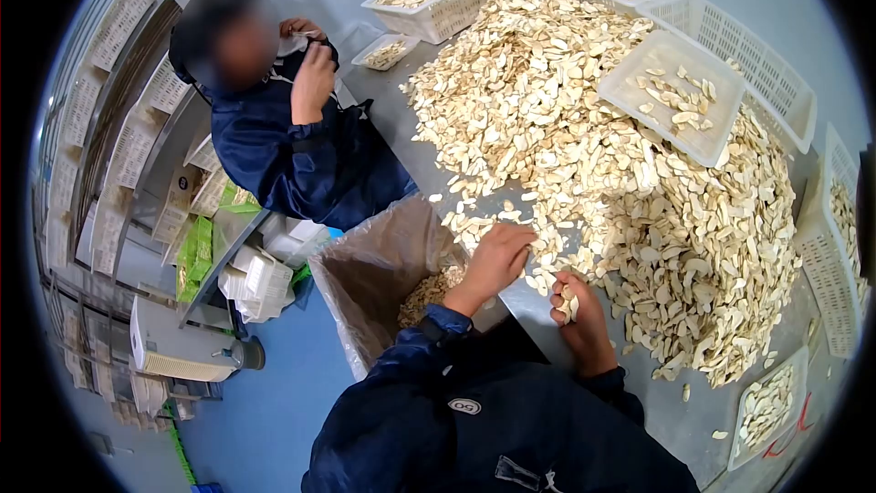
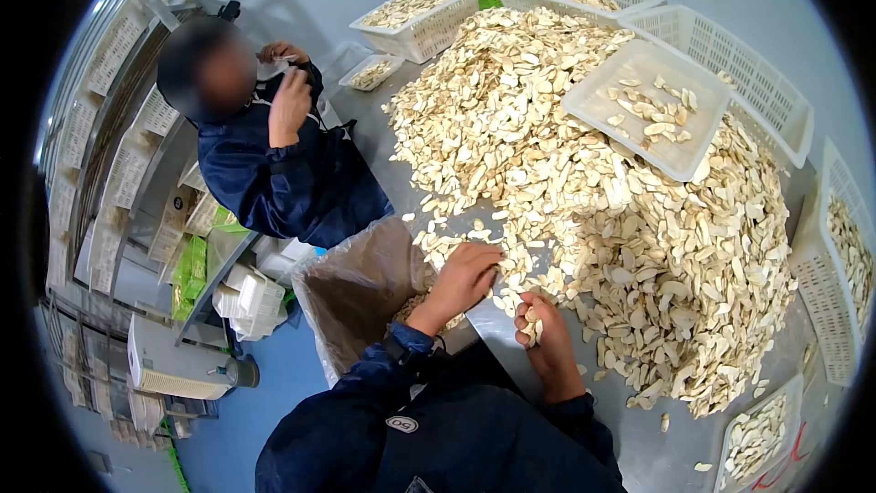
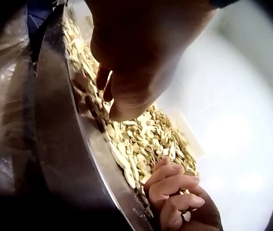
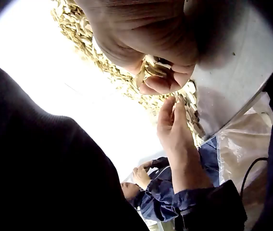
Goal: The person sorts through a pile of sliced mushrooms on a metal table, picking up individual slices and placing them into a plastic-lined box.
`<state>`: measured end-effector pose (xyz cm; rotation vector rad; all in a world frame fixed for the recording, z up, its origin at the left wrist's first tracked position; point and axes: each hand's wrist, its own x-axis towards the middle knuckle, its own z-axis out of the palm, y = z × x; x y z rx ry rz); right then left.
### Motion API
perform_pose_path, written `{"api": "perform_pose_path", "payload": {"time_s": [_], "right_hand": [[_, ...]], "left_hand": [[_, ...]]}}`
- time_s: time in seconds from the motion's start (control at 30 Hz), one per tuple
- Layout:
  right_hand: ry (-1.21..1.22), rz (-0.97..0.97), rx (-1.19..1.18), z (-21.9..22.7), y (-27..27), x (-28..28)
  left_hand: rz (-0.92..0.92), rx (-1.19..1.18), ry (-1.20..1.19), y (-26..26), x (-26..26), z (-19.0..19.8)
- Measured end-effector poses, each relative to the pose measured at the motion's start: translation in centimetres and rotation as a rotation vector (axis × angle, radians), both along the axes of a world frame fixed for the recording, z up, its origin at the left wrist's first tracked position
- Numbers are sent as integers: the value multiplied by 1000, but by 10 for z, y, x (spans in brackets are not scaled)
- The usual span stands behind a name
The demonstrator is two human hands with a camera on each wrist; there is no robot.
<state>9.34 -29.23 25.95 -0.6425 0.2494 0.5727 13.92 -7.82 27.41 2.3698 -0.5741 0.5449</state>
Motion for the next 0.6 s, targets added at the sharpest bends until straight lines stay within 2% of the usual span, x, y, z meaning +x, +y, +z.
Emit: {"api": "perform_pose_path", "payload": {"time_s": [0.13,0.23,0.37,0.5,0.6], "right_hand": [[11,17,1,-1,-2,1],[31,17,-9,-3,-2,3],[40,2,-28,-1,1,1],[35,-4,-11,-1,-1,0],[35,4,-11,-1,-1,1]], "left_hand": [[-18,70,73,-14,11,0],[155,-134,170,-11,11,-9],[251,-85,140,-1,6,-4],[87,-43,46,-7,7,1],[59,70,24,-17,10,0]]}}
